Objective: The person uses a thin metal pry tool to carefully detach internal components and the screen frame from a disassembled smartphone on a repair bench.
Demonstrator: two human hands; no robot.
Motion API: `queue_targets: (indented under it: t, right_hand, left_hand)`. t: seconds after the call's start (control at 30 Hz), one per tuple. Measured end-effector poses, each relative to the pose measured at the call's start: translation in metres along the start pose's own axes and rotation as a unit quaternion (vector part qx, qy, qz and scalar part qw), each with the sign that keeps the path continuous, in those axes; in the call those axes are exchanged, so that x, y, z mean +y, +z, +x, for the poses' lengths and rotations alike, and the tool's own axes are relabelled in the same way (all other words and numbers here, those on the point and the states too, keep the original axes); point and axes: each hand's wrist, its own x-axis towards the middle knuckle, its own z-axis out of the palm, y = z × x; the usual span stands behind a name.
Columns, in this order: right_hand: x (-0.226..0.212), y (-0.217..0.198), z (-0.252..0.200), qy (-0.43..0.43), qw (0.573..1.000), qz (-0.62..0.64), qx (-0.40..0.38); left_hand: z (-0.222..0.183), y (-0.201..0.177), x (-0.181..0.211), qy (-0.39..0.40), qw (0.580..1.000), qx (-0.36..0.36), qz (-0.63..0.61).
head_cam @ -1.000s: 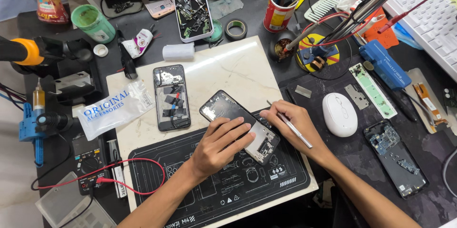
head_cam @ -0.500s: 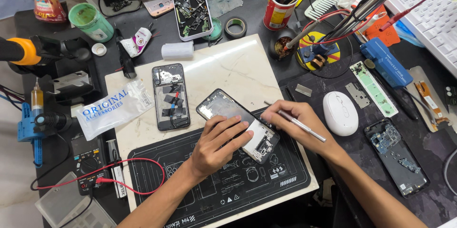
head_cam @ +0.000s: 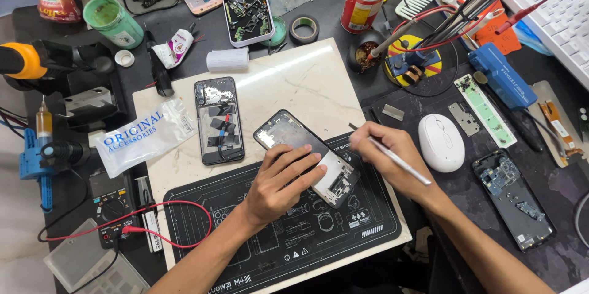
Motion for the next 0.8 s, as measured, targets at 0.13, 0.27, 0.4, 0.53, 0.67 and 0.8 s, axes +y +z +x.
queue_targets:
  t: [0.13, 0.27, 0.4, 0.53, 0.67, 0.8]
  right_hand:
    - [0.010, 0.000, -0.004, -0.040, 0.998, 0.046, 0.008]
    - [0.025, -0.002, -0.021, -0.009, 1.000, 0.004, 0.017]
    - [0.045, 0.007, -0.050, -0.094, 0.993, -0.028, 0.059]
    - [0.056, 0.015, -0.065, -0.078, 0.990, -0.103, 0.055]
    - [0.054, 0.023, -0.068, -0.196, 0.968, -0.146, 0.047]
    - [0.052, 0.026, -0.068, -0.205, 0.962, -0.173, 0.042]
  left_hand:
    - [0.000, 0.001, -0.001, -0.012, 1.000, -0.014, -0.011]
    - [-0.002, 0.007, -0.007, -0.026, 0.998, -0.048, -0.017]
    - [-0.001, 0.010, -0.007, -0.047, 0.997, -0.068, -0.005]
    - [0.003, 0.008, -0.008, -0.061, 0.995, -0.074, -0.004]
    - [0.007, 0.004, -0.005, -0.083, 0.993, -0.089, -0.015]
    - [0.010, 0.002, -0.002, -0.099, 0.990, -0.101, -0.020]
